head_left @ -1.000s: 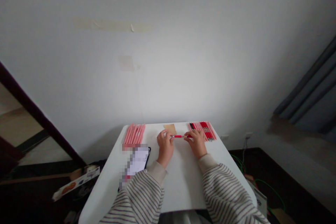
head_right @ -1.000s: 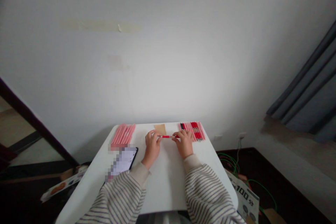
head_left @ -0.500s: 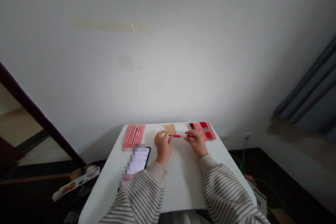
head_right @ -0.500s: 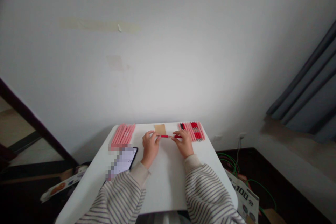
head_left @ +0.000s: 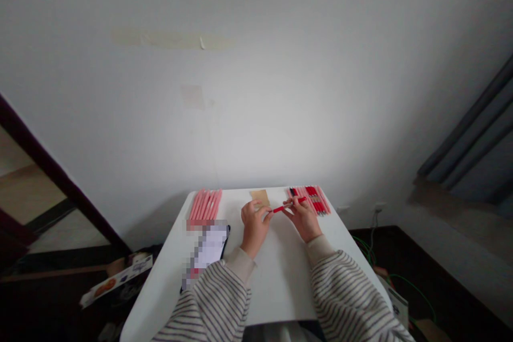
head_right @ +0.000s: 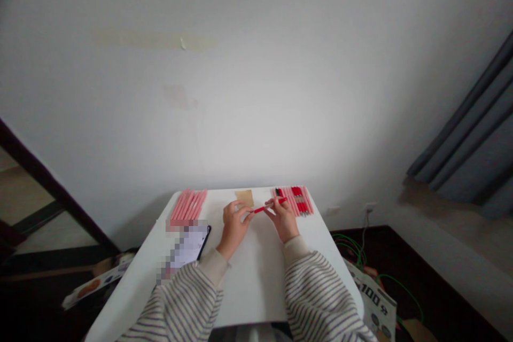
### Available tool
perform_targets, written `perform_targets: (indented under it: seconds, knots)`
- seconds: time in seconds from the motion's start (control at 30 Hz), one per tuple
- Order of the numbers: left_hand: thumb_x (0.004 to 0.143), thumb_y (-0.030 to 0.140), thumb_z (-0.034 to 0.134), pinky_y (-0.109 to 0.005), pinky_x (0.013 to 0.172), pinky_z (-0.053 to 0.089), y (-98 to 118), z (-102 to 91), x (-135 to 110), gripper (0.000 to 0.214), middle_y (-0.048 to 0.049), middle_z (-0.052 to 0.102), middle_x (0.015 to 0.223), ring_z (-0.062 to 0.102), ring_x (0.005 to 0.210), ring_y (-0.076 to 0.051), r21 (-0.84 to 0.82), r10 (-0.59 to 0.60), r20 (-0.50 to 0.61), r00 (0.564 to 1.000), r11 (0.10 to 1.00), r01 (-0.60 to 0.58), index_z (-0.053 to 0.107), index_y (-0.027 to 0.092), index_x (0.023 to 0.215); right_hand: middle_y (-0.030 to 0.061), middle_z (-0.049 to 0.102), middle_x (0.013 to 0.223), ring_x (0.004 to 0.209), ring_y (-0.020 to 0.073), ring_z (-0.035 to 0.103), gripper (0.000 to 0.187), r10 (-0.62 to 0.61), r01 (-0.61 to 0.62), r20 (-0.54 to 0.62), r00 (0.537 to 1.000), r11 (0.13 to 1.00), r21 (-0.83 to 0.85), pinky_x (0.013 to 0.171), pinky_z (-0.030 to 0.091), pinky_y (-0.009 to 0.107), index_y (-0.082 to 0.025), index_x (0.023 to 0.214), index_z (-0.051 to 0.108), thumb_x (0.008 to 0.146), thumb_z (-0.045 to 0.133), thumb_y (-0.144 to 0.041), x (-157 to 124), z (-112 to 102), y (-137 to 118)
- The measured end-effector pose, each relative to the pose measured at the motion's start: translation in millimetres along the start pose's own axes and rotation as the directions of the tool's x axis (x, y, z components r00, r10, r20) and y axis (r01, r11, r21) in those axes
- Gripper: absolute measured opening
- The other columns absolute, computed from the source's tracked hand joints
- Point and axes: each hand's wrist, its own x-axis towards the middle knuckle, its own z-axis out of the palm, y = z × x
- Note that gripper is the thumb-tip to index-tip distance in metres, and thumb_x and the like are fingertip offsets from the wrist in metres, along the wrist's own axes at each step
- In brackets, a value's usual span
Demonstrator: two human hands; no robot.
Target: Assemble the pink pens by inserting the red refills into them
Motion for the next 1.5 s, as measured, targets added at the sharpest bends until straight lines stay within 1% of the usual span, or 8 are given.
perform_targets:
  seconds: [0.13, 0.3, 0.5, 0.67, 0.83, 1.17, 1.4, 1.5]
  knots:
    - [0.080, 0.036, 0.061, -0.045, 0.099, 0.036, 6, -2.6, -2, 0.015, -0.0057, 0.057, 0.108, 0.047, 0.109, -0.022, -0.009, 0.045, 0.058, 0.997, 0.999, -0.045, 0.071, 0.027, 0.087, -0.0008, 0.059, 0.077, 0.082, 0.0191, 0.060, 0.032, 0.017, -0.019, 0.038, 0.999, 0.998, 0.056, 0.080, 0.050, 0.047, -0.024, 0.077, 0.056, 0.072, 0.067, -0.053, 0, 0, -5]
    - [0.081, 0.034, 0.059, -0.057, 0.106, 0.026, 5, -3.4, -3, 0.018, -0.0058, 0.061, 0.114, 0.046, 0.118, -0.025, 0.083, 0.059, 0.127, 0.990, 0.994, -0.070, 0.067, 0.027, 0.096, -0.0034, 0.048, 0.067, 0.064, 0.0140, 0.049, 0.035, -0.043, 0.042, 0.024, 0.999, 0.998, 0.057, 0.080, 0.048, 0.047, -0.025, 0.073, 0.052, 0.079, 0.054, -0.060, 2, -5, -10]
    - [0.081, 0.028, 0.060, -0.070, 0.103, 0.024, 0, 0.0, -10, 0.035, -0.0101, 0.057, 0.127, 0.045, 0.124, -0.029, 0.199, 0.037, 0.176, 0.984, 0.977, -0.072, 0.057, 0.028, 0.116, -0.0030, 0.041, 0.064, 0.058, 0.0140, 0.041, 0.052, -0.045, 0.044, 0.009, 0.999, 0.997, 0.062, 0.069, 0.045, 0.039, -0.024, 0.065, 0.044, 0.082, 0.030, -0.070, 0, -7, -13]
    - [0.082, 0.027, 0.057, -0.072, 0.101, 0.025, -1, -0.6, -13, 0.030, -0.0102, 0.057, 0.127, 0.047, 0.123, -0.028, 0.213, 0.028, 0.248, 0.968, 0.974, -0.083, 0.058, 0.027, 0.111, -0.0045, 0.037, 0.062, 0.055, 0.0127, 0.038, 0.045, -0.043, 0.042, 0.004, 0.999, 0.992, 0.122, 0.065, 0.043, 0.035, -0.023, 0.062, 0.037, 0.083, 0.034, -0.063, 0, -11, -12]
    - [0.082, 0.027, 0.056, -0.071, 0.101, 0.025, -3, 0.8, -14, 0.030, -0.0106, 0.056, 0.127, 0.047, 0.123, -0.028, 0.221, 0.030, 0.251, 0.968, 0.971, -0.087, 0.057, 0.027, 0.112, -0.0052, 0.035, 0.060, 0.053, 0.0118, 0.036, 0.039, -0.076, 0.077, -0.014, 0.997, 0.989, 0.127, 0.062, 0.042, 0.033, -0.023, 0.061, 0.034, 0.082, 0.039, -0.055, 1, -12, -11]
    - [0.082, 0.027, 0.056, -0.071, 0.102, 0.025, -3, 1.4, -14, 0.030, -0.0109, 0.056, 0.127, 0.047, 0.123, -0.028, 0.222, 0.031, 0.246, 0.969, 0.971, -0.088, 0.057, 0.027, 0.112, -0.0053, 0.036, 0.060, 0.052, 0.0108, 0.037, 0.047, -0.015, 0.012, 0.008, 1.000, 0.956, 0.294, 0.060, 0.043, 0.032, -0.022, 0.061, 0.037, 0.084, 0.038, -0.063, -1, -7, -14]
    - [0.083, 0.028, 0.055, -0.071, 0.101, 0.025, -2, -0.7, -14, 0.030, -0.0101, 0.056, 0.128, 0.045, 0.124, -0.028, 0.221, 0.015, 0.274, 0.962, 0.972, -0.078, 0.055, 0.027, 0.113, -0.0054, 0.036, 0.058, 0.051, 0.0109, 0.036, 0.041, -0.057, 0.057, -0.004, 0.998, 0.988, 0.145, 0.059, 0.043, 0.032, -0.022, 0.060, 0.034, 0.082, 0.038, -0.057, 1, -10, -12]
    - [0.083, 0.028, 0.055, -0.071, 0.101, 0.025, -2, -0.4, -14, 0.030, -0.0104, 0.055, 0.128, 0.045, 0.124, -0.028, 0.224, 0.021, 0.269, 0.963, 0.971, -0.084, 0.055, 0.027, 0.113, -0.0056, 0.036, 0.058, 0.051, 0.0110, 0.036, 0.038, -0.060, 0.061, -0.009, 0.998, 0.984, 0.169, 0.059, 0.043, 0.032, -0.022, 0.060, 0.034, 0.081, 0.041, -0.054, 2, -11, -11]
